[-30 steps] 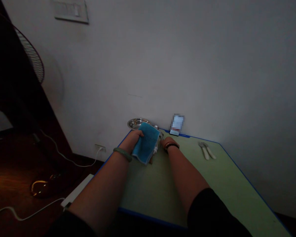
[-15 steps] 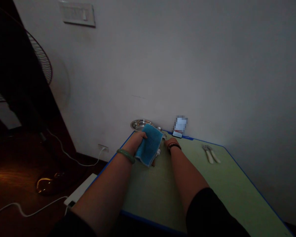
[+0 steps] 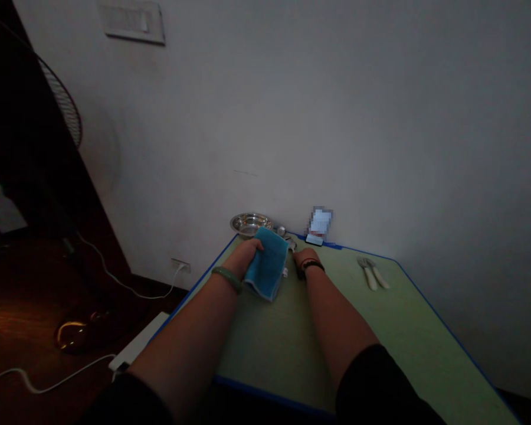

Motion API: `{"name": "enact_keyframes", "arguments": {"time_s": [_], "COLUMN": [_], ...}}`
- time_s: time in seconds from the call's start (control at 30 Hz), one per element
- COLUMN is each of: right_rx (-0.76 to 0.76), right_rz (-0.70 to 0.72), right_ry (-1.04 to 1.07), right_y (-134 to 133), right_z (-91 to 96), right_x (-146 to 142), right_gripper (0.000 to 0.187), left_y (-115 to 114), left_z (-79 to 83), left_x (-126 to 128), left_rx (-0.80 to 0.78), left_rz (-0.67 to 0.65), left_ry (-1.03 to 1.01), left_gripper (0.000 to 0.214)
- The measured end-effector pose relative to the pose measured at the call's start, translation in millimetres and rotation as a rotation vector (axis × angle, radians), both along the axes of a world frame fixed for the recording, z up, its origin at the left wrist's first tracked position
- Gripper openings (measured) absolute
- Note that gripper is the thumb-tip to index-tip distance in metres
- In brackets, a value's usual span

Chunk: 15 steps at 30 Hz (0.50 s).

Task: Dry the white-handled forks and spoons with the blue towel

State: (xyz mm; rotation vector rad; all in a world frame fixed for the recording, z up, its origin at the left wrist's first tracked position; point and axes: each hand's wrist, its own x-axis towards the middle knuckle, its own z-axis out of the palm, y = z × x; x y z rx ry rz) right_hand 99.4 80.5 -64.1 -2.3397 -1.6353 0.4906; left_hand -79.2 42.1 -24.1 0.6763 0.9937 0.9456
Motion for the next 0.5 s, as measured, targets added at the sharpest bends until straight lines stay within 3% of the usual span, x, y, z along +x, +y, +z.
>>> {"name": "enact_keyframes", "arguments": {"time_s": [0.5], "right_rx": [0.21], "right_rz": [0.075], "right_ry": [0.107], "right_y": [-33.2], "right_z": [23.6], "right_x": [7.3], "right_gripper": [0.028], "left_y": [5.1], "left_z": [-7.6], "left_x": [0.3], "left_rx": [-0.061], "left_rz": [-0.083], "left_ry": [-0.067], "left_gripper": [0.037]}}
